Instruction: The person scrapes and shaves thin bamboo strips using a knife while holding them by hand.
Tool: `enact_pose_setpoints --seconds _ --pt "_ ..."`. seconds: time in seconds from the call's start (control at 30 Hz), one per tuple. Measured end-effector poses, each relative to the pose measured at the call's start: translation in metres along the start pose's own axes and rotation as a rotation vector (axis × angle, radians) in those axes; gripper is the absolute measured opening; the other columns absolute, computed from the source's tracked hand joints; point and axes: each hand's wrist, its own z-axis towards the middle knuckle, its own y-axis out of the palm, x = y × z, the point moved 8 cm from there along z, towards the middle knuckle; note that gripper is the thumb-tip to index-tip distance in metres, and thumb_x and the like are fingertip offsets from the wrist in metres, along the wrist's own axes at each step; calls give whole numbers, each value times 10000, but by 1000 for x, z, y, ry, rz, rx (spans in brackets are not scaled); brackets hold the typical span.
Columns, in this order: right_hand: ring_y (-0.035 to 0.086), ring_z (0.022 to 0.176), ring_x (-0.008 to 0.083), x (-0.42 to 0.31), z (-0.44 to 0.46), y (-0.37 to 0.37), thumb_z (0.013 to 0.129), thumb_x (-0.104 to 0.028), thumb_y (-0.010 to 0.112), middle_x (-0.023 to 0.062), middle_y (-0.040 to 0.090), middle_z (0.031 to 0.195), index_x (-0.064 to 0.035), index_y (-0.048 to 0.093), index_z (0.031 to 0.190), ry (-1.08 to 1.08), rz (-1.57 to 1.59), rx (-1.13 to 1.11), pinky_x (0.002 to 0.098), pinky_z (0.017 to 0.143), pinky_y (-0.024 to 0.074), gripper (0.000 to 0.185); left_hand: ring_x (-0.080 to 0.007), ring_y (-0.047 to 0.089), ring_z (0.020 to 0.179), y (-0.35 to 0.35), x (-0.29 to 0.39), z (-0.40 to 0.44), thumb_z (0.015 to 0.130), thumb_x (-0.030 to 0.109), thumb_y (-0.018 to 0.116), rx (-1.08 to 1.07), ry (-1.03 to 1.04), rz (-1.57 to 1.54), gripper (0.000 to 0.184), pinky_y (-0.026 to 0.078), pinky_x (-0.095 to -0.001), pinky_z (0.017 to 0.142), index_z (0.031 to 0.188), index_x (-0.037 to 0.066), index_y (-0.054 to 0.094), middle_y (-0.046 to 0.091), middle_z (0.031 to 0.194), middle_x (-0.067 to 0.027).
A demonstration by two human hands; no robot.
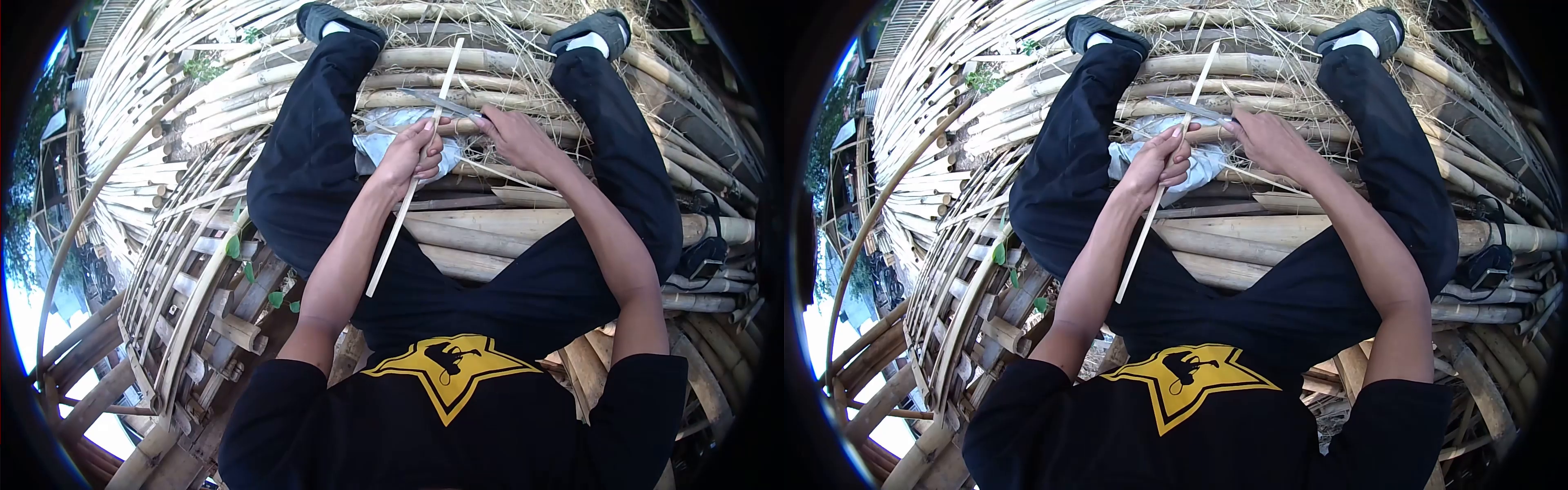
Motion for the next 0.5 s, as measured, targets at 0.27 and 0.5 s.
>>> enact_pose_setpoints --seconds 0.27,0.5 --pt "568 708 443 -7 -4 2 989 -333 369 225 586 700 -62 481 945 -116 -13 7 553 644 414 297 -41 218 387 5 -3 -6 1020 248 391 -28 29 4 202 206 -190 342 985 70 481 308 603 36" --pt "591 759 445 93 13 -30 989 -333 355 243 618 762 -43 556 946 240 -166 201 553 681 439 356 -40 218 385 2 -9 -26 1026 260 372 -14 -15 52 202 191 -196 328 975 85 457 293 590 37"
